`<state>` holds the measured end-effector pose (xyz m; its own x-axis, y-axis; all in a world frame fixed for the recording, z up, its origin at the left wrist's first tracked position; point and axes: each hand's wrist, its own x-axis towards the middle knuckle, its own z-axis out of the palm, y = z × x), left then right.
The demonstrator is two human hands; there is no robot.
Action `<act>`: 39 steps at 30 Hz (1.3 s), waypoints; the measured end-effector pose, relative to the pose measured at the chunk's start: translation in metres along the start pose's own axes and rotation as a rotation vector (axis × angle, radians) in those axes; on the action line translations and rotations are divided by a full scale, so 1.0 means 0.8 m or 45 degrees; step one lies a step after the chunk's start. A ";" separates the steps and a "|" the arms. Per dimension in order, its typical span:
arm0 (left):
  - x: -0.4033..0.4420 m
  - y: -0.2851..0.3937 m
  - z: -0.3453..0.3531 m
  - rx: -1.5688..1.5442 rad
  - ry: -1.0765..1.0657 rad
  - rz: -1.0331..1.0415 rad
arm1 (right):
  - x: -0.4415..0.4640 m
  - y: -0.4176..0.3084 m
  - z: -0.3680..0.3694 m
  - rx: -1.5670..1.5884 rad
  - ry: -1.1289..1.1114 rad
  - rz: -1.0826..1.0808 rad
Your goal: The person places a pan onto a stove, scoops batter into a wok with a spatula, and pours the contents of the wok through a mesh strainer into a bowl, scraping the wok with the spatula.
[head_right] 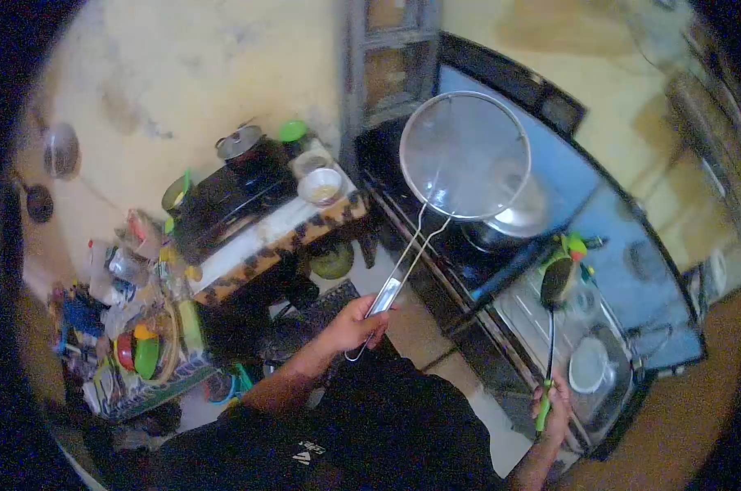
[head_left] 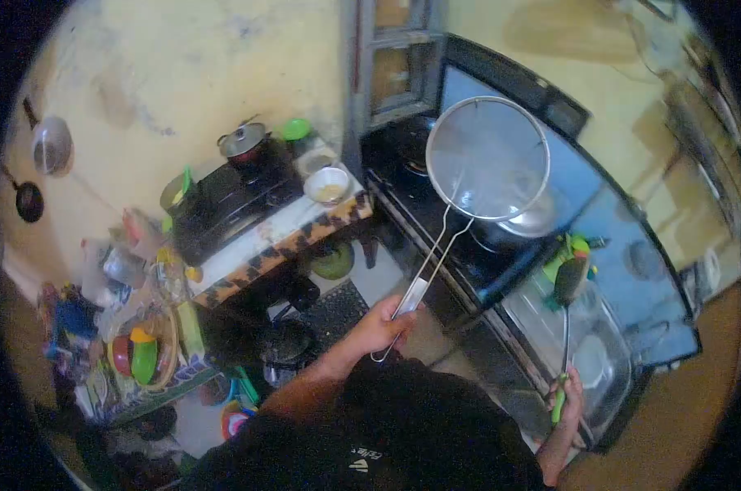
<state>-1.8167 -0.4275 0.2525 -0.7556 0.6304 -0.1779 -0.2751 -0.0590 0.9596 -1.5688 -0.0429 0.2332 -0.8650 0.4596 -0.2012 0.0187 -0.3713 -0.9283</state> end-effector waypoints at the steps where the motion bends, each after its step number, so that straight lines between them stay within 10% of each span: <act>1: -0.002 0.004 -0.027 -0.027 0.055 0.009 | 0.019 0.006 0.026 -0.009 -0.063 -0.017; 14: -0.040 0.079 -0.355 0.125 0.618 -0.052 | 0.209 0.045 0.411 -0.184 -0.524 0.181; 29: -0.007 0.113 -0.385 -0.007 1.041 -0.041 | 0.399 0.079 0.538 -0.402 -0.657 0.267; 39: 0.049 0.111 -0.390 -0.043 1.095 -0.050 | 0.492 0.108 0.570 -0.996 -0.827 -0.214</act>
<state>-2.0563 -0.6490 0.2625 -0.9291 -0.1720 -0.3273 -0.3178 -0.0808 0.9447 -2.1363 -0.2624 0.2161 -0.9863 -0.1542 -0.0582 -0.0072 0.3932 -0.9194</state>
